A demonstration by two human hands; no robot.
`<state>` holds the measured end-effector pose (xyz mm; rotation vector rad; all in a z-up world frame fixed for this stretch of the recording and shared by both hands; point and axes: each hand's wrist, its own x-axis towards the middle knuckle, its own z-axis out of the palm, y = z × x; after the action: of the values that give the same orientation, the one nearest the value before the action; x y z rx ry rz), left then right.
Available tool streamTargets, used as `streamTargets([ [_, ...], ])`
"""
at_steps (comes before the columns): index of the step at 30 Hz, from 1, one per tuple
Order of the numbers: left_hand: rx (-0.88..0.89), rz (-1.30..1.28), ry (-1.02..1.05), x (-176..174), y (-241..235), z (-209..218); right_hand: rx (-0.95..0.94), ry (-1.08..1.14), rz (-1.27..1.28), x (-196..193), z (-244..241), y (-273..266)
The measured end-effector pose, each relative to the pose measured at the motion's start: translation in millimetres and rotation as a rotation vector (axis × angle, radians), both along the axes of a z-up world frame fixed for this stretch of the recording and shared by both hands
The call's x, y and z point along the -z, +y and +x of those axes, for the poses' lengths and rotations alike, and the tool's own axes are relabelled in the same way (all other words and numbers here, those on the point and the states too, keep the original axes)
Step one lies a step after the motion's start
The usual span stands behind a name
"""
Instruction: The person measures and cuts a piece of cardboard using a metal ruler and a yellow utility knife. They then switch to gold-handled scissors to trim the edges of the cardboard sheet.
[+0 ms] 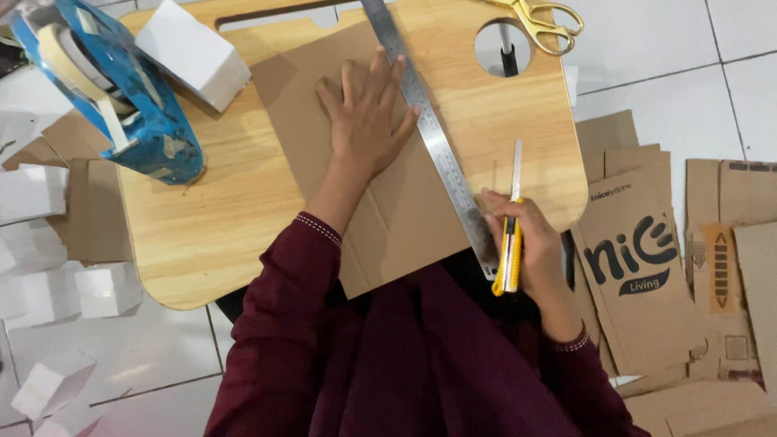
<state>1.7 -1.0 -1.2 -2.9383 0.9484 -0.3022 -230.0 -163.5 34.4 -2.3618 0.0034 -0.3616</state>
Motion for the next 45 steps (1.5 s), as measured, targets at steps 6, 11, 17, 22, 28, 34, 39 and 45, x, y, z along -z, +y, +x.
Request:
streamTargets([
  [6,0.017,-0.068,0.01,8,2,12,0.014,0.067,0.201,-5,0,-30],
  [11,0.002,-0.044,0.141,-5,0,23,-0.094,0.127,0.163,-19,15,-28],
  [17,0.0,-0.083,0.18,-11,1,22,-0.076,0.198,0.214,-21,18,-25],
  [22,0.025,-0.093,0.042,1,1,27,-0.068,0.221,0.183,-13,18,-31],
  [28,0.004,-0.076,0.1,-5,1,25,-0.082,0.208,0.184,-17,19,-29],
  [34,0.021,-0.083,-0.003,2,1,26,-0.132,0.216,0.171,-13,19,-33],
  [39,0.039,-0.123,0.021,1,2,26,-0.172,0.206,0.112,-10,18,-35],
  [45,-0.001,-0.061,0.125,-9,0,24,-0.199,0.191,0.056,-8,19,-37],
])
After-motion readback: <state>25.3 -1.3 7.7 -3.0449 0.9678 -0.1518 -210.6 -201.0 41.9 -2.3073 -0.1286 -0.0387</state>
